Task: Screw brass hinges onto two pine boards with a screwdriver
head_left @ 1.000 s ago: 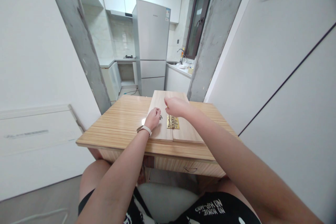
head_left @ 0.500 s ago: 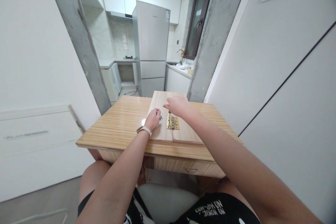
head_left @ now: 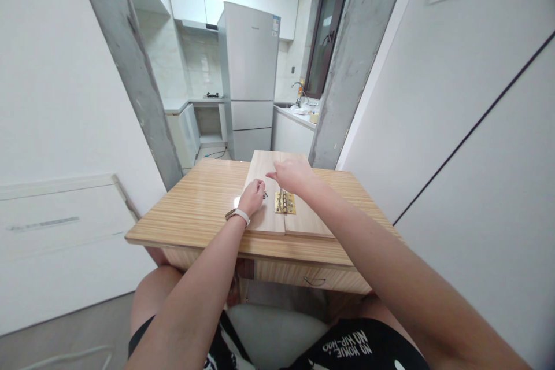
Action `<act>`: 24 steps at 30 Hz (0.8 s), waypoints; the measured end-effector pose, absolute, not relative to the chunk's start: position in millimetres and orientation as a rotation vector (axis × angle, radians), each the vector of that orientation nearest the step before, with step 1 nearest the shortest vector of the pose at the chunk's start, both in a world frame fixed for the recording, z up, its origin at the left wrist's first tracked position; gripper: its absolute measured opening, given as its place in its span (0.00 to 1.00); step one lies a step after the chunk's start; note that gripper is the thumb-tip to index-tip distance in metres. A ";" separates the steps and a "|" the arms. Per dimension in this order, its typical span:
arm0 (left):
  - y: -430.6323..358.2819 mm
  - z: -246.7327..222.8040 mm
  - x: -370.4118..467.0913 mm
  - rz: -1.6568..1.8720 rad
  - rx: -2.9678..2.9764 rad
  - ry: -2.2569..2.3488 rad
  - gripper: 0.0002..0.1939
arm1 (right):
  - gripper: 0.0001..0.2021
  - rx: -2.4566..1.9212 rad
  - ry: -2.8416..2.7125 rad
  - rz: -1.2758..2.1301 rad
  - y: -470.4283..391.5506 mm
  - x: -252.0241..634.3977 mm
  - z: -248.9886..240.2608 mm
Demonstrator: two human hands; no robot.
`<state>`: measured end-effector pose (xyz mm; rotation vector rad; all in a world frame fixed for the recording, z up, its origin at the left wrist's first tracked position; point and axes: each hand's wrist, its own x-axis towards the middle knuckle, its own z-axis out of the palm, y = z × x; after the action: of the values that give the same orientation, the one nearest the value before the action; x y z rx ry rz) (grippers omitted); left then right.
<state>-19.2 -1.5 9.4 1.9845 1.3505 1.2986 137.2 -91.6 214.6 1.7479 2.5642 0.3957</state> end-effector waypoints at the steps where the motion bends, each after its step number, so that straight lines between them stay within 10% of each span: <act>1: -1.4 9.2 -19.2 1.299 1.990 1.352 0.15 | 0.24 1.756 2.553 0.418 -92.7 137.4 215.1; 11: -0.9 8.0 -19.6 1.293 2.006 1.362 0.14 | 0.11 1.732 2.692 0.294 -80.7 144.6 205.2; 24: -10.7 14.9 -20.9 1.206 2.123 1.342 0.19 | 0.19 1.760 2.925 -0.049 -70.9 151.4 194.0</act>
<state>-20.9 -10.7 14.9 2.1228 1.3423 1.2056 151.4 -70.9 194.0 1.7597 2.9246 -0.0494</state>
